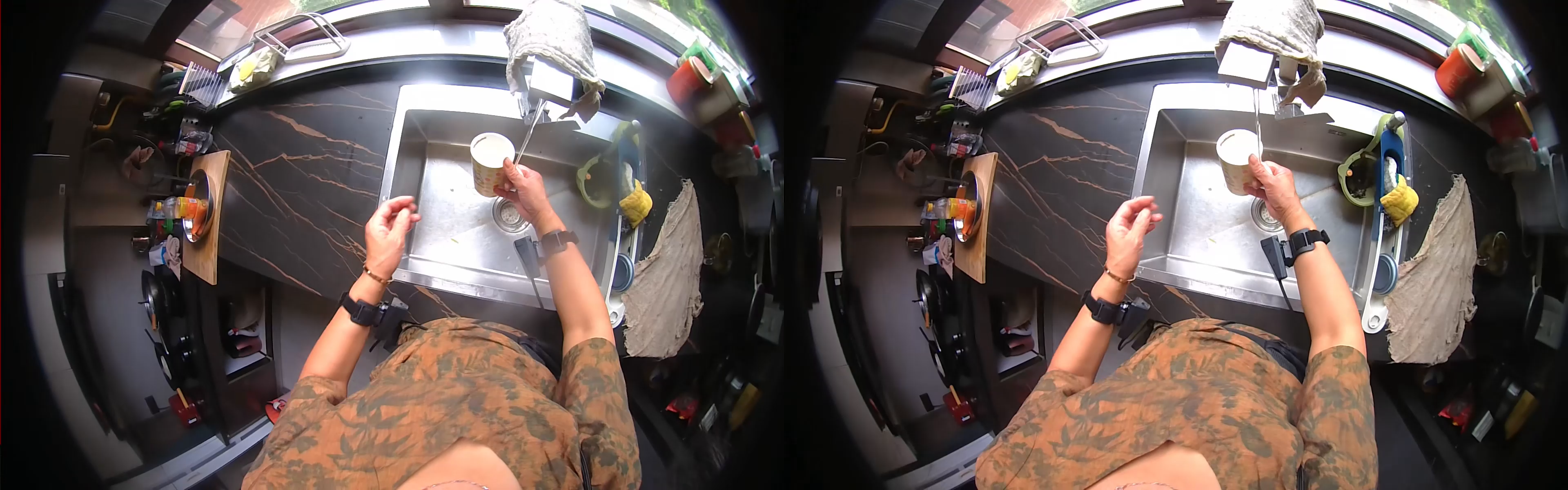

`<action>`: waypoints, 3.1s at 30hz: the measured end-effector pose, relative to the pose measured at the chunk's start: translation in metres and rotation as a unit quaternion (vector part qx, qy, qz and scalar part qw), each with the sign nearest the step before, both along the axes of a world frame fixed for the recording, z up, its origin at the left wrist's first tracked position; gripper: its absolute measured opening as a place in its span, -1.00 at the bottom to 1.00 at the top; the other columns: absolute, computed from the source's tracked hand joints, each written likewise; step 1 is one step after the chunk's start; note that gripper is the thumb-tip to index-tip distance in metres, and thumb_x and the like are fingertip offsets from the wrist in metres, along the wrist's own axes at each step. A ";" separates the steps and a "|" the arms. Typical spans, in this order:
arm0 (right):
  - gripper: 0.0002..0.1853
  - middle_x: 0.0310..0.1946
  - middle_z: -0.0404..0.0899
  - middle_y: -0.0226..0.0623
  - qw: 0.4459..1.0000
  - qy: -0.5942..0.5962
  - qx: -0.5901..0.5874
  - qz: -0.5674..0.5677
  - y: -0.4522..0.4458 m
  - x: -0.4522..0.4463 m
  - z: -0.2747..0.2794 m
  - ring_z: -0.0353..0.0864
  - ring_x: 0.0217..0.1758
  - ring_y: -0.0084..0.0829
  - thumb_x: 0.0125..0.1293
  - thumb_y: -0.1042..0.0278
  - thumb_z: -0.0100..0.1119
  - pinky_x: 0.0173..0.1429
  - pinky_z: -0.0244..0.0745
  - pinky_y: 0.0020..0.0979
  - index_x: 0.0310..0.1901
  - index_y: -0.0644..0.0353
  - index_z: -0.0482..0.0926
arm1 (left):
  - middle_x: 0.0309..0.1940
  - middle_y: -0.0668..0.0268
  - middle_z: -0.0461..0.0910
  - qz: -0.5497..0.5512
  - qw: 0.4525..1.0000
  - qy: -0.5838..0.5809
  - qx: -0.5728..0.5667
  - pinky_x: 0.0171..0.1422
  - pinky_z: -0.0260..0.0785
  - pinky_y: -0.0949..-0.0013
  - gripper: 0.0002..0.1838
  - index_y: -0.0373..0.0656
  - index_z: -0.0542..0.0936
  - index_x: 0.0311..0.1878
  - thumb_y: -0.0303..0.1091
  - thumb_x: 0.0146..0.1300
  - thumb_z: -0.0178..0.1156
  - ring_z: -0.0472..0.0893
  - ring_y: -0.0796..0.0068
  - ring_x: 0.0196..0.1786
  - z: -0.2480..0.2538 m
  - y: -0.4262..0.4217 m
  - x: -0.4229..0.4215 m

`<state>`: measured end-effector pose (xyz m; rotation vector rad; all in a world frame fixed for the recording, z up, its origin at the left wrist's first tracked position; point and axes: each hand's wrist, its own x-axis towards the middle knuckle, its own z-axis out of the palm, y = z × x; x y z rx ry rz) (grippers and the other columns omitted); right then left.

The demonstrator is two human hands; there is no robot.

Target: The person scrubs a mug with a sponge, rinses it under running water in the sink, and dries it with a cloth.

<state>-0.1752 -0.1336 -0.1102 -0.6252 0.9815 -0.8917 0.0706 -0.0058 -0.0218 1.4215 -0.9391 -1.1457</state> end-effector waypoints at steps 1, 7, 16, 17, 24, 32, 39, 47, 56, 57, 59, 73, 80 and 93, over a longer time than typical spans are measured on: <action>-0.62 -0.61 0.34 -0.55 1.000 -0.005 0.001 -0.011 0.001 -0.001 0.002 0.39 -0.55 -0.64 0.22 -0.08 0.24 -0.33 0.56 -0.52 -0.47 0.09 0.48 | -0.15 0.33 0.58 -0.036 0.999 -0.004 -0.020 -0.07 0.44 0.55 -0.79 -0.23 0.52 0.02 -0.42 0.36 0.06 0.61 0.58 -0.16 0.004 -0.013 -0.012; -0.53 -0.65 0.31 -0.53 0.998 0.005 -0.029 -0.051 0.012 -0.018 -0.002 0.38 -0.56 -0.63 0.26 -0.13 0.16 -0.36 0.49 -0.52 -0.57 0.11 0.45 | -0.18 0.27 0.58 -0.163 0.984 0.067 -0.014 -0.03 0.46 0.48 -0.69 -0.29 0.51 -0.13 -0.67 0.10 -0.14 0.61 0.50 -0.11 0.005 -0.084 -0.096; -0.57 -0.62 0.35 -0.55 0.996 0.063 -0.040 -0.042 0.032 -0.036 -0.008 0.32 -0.57 -0.68 0.30 -0.05 0.15 -0.38 0.42 -0.59 -0.53 0.15 0.52 | -0.65 0.38 0.38 -0.087 0.964 0.231 0.097 -0.64 0.12 0.55 -0.78 -0.17 0.41 -0.52 -0.65 0.11 -0.19 0.30 0.65 -0.67 -0.027 -0.139 -0.155; -0.58 -0.62 0.36 -0.54 0.996 0.069 -0.045 -0.038 0.032 -0.037 -0.011 0.32 -0.57 -0.68 0.30 -0.04 0.15 -0.38 0.41 -0.60 -0.52 0.16 0.53 | -0.69 0.41 0.33 -0.101 0.957 0.248 0.107 -0.69 0.03 0.55 -0.77 -0.16 0.38 -0.55 -0.64 0.12 -0.20 0.24 0.67 -0.71 -0.024 -0.139 -0.155; -0.65 -0.57 0.39 -0.57 0.997 0.058 -0.046 0.006 0.033 -0.037 -0.024 0.35 -0.51 -0.71 0.32 0.02 0.14 -0.27 0.50 -0.53 -0.35 0.19 0.57 | -0.66 0.34 0.43 -0.136 0.977 0.159 0.043 -0.66 0.18 0.56 -0.80 -0.24 0.51 -0.39 -0.31 0.30 0.14 0.39 0.64 -0.66 -0.022 -0.149 -0.166; -0.61 -0.64 0.38 -0.54 0.997 0.065 -0.026 -0.040 0.033 -0.023 -0.007 0.35 -0.58 -0.69 0.30 0.00 0.17 -0.39 0.43 -0.60 -0.47 0.18 0.55 | -0.67 0.34 0.48 -0.087 0.995 -0.010 0.040 -0.49 0.24 0.49 -0.30 -0.20 0.52 -0.68 0.27 0.30 -0.03 0.40 0.58 -0.65 -0.017 -0.146 -0.127; -0.60 -0.67 0.35 -0.55 0.997 0.047 -0.034 -0.060 0.033 -0.030 -0.013 0.35 -0.60 -0.68 0.30 0.00 0.17 -0.40 0.46 -0.58 -0.54 0.14 0.51 | -0.31 0.25 0.58 -0.109 0.949 -0.288 -0.075 0.02 0.42 0.37 -0.62 -0.30 0.54 -0.12 -0.12 0.24 0.20 0.58 0.43 -0.18 -0.044 -0.106 -0.073; -0.59 -0.66 0.32 -0.55 0.984 0.174 -0.008 -0.042 0.032 -0.041 -0.017 0.35 -0.58 -0.66 0.28 -0.02 0.20 -0.42 0.44 -0.56 -0.53 0.15 0.51 | -0.23 0.32 0.59 -0.009 0.978 -0.201 0.057 -0.10 0.45 0.51 -0.79 -0.28 0.53 -0.09 -0.39 0.26 0.17 0.59 0.59 -0.21 -0.056 -0.012 0.026; -0.61 -0.65 0.32 -0.52 0.977 0.179 -0.079 -0.080 0.021 -0.025 -0.019 0.30 -0.62 -0.65 0.29 0.01 0.19 -0.39 0.52 -0.48 -0.52 0.16 0.48 | -0.38 0.31 0.58 0.094 0.946 -0.308 0.046 -0.26 0.42 0.46 -0.86 -0.23 0.56 -0.19 -0.37 0.29 0.11 0.54 0.55 -0.40 -0.069 0.044 0.053; -0.62 -0.66 0.27 -0.54 0.967 0.220 -0.111 -0.058 0.020 -0.025 -0.012 0.28 -0.64 -0.65 0.29 0.01 0.18 -0.35 0.56 -0.45 -0.53 0.11 0.44 | -0.40 0.28 0.57 0.086 0.947 -0.306 0.046 -0.27 0.41 0.46 -0.86 -0.23 0.56 -0.19 -0.38 0.30 0.10 0.54 0.58 -0.41 -0.067 0.047 0.050; -0.62 -0.68 0.27 -0.55 0.987 0.137 -0.063 -0.062 0.025 -0.033 -0.003 0.28 -0.63 -0.66 0.29 0.02 0.19 -0.37 0.55 -0.47 -0.55 0.11 0.44 | -0.49 0.38 0.53 0.049 0.948 -0.313 0.035 -0.31 0.36 0.51 -0.86 -0.23 0.55 -0.19 -0.36 0.31 0.12 0.47 0.63 -0.45 -0.067 0.051 0.044; -0.66 -0.56 0.36 -0.54 0.992 0.050 -0.066 -0.091 0.019 -0.030 -0.011 0.38 -0.51 -0.67 0.30 0.06 0.18 -0.33 0.58 -0.46 -0.34 0.23 0.57 | -0.35 0.16 0.58 -0.074 0.883 -0.462 -0.031 -0.20 0.43 0.16 -0.89 -0.13 0.52 -0.26 -0.33 0.29 0.06 0.58 0.07 -0.26 -0.094 0.054 0.026; -0.70 -0.62 0.23 -0.54 0.986 -0.037 -0.008 -0.164 0.018 -0.020 -0.001 0.27 -0.53 -0.64 0.35 0.11 0.11 -0.07 0.55 -0.29 -0.41 0.16 0.50 | -0.35 0.17 0.60 -0.078 0.871 -0.485 0.024 -0.20 0.45 0.14 -0.85 -0.09 0.53 -0.26 -0.26 0.28 0.05 0.60 0.08 -0.26 -0.093 0.052 0.020; -0.53 -0.78 0.19 -0.50 0.840 -0.452 0.148 -0.262 0.022 -0.004 -0.041 0.30 -0.66 -0.58 0.47 -0.01 -0.20 -0.14 0.60 -0.30 -0.48 0.20 0.35 | -0.39 0.17 0.61 -0.068 0.857 -0.510 0.018 -0.22 0.45 0.16 -0.88 -0.10 0.53 -0.29 -0.30 0.24 0.07 0.61 0.11 -0.30 -0.090 0.052 0.017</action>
